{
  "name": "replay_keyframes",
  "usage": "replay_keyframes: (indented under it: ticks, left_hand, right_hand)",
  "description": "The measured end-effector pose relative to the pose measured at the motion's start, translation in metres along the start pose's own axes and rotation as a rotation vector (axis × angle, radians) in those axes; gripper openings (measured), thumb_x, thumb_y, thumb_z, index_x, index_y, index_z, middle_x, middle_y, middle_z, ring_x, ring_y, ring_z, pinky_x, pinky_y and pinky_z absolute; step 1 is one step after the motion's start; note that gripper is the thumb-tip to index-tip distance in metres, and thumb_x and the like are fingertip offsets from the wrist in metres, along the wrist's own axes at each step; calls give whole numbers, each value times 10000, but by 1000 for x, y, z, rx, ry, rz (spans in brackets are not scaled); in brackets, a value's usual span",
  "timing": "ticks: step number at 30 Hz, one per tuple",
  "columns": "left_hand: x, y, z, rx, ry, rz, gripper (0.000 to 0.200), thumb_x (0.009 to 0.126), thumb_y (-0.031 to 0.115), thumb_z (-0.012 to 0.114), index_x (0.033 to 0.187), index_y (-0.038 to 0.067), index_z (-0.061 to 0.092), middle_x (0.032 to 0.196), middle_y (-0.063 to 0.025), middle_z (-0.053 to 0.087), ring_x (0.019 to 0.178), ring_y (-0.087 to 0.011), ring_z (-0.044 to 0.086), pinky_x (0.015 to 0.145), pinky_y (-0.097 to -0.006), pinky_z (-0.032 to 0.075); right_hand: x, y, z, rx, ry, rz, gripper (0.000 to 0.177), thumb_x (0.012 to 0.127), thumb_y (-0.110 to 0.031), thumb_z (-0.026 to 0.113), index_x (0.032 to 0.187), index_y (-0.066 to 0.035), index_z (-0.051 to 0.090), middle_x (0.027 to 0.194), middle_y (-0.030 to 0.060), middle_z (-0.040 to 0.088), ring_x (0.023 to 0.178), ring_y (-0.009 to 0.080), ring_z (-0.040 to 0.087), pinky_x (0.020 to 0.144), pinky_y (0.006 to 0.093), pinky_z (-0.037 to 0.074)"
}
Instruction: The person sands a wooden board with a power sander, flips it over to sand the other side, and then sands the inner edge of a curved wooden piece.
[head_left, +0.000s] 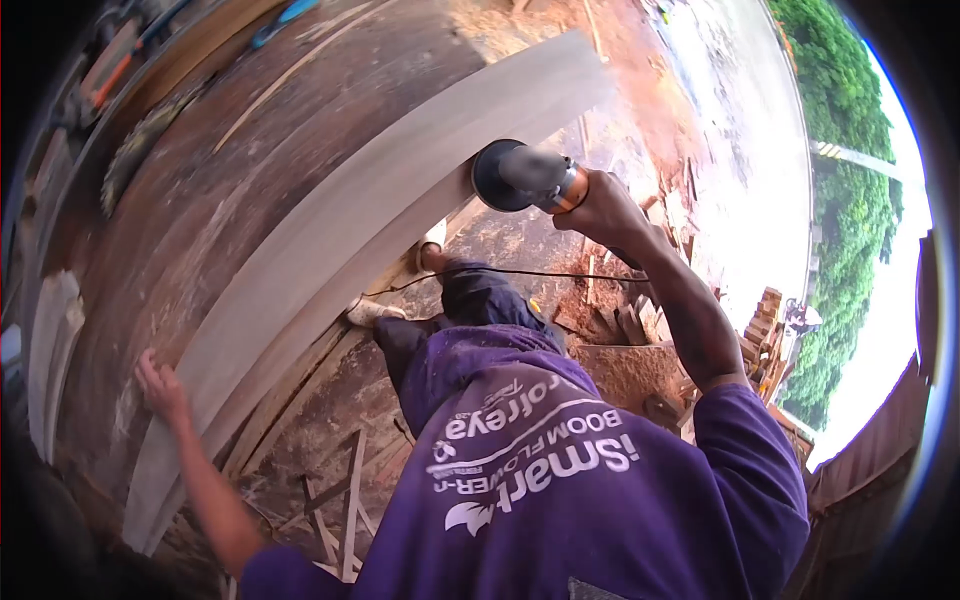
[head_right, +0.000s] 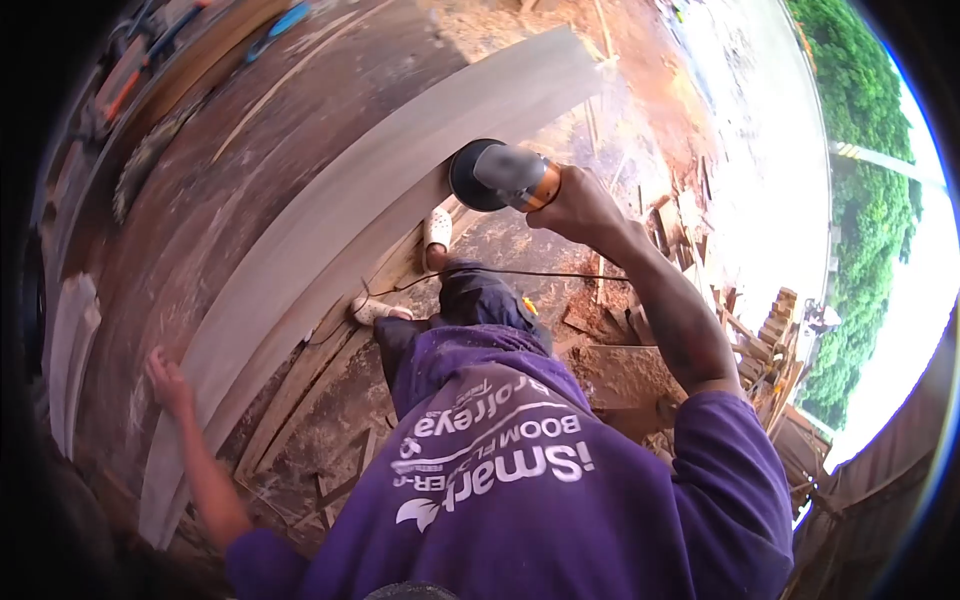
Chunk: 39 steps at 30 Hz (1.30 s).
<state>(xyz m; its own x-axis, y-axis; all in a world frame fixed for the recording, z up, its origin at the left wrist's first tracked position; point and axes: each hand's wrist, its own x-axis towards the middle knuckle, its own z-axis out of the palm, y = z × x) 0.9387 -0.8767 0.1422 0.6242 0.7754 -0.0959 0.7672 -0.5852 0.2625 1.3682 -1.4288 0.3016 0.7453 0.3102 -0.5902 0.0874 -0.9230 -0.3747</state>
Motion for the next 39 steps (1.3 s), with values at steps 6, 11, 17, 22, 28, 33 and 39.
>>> replay_keyframes:
  ticks: [6,11,17,22,28,33,39]
  left_hand:
    - [4,-41,7,10,-7,-2,404,900,166,475,1281,83,580,1225,-213,574,1126,-358,574,955,-445,453]
    - [-7,-37,2,317,15,-111,450,911,305,441,1344,236,544,1365,-76,540,1322,-305,453,1092,-589,238]
    - [-6,-103,17,570,8,-147,443,942,374,401,1345,286,562,1440,-9,510,1382,-248,393,1048,-680,173]
    - [-14,-80,13,598,0,-182,432,958,364,390,1344,281,567,1438,-11,511,1388,-248,387,1050,-666,175]
    - [-14,-112,26,471,222,81,430,1016,370,368,1402,262,524,1489,8,459,1384,-266,400,1052,-673,260]
    - [-24,-83,21,1006,-218,-265,463,1058,384,289,1474,241,435,1539,69,392,1408,-274,374,1034,-681,330]
    - [-24,-85,23,727,-142,-319,510,1032,370,206,1387,184,521,1592,23,337,1477,-355,250,1114,-690,188]
  right_hand:
    - [40,74,-61,41,178,139,362,657,-183,757,958,0,674,760,118,694,703,212,667,684,361,526]
    - [73,128,-100,137,160,309,352,664,-193,782,960,-18,709,766,81,685,681,173,646,644,333,512]
    - [103,187,-125,330,354,204,281,695,-168,781,940,-35,744,742,44,674,627,138,616,559,312,489]
    - [87,194,-137,278,379,409,281,700,-200,766,899,-6,724,771,72,676,685,155,626,600,334,508]
    - [83,190,-110,378,266,273,293,700,-203,747,906,1,706,775,77,677,672,164,635,599,315,525]
    - [75,172,-91,424,242,227,297,682,-132,732,937,13,687,730,52,655,617,140,613,518,309,492]
    - [81,185,-99,486,269,229,247,697,-121,735,908,4,703,730,39,653,624,132,607,544,293,490]
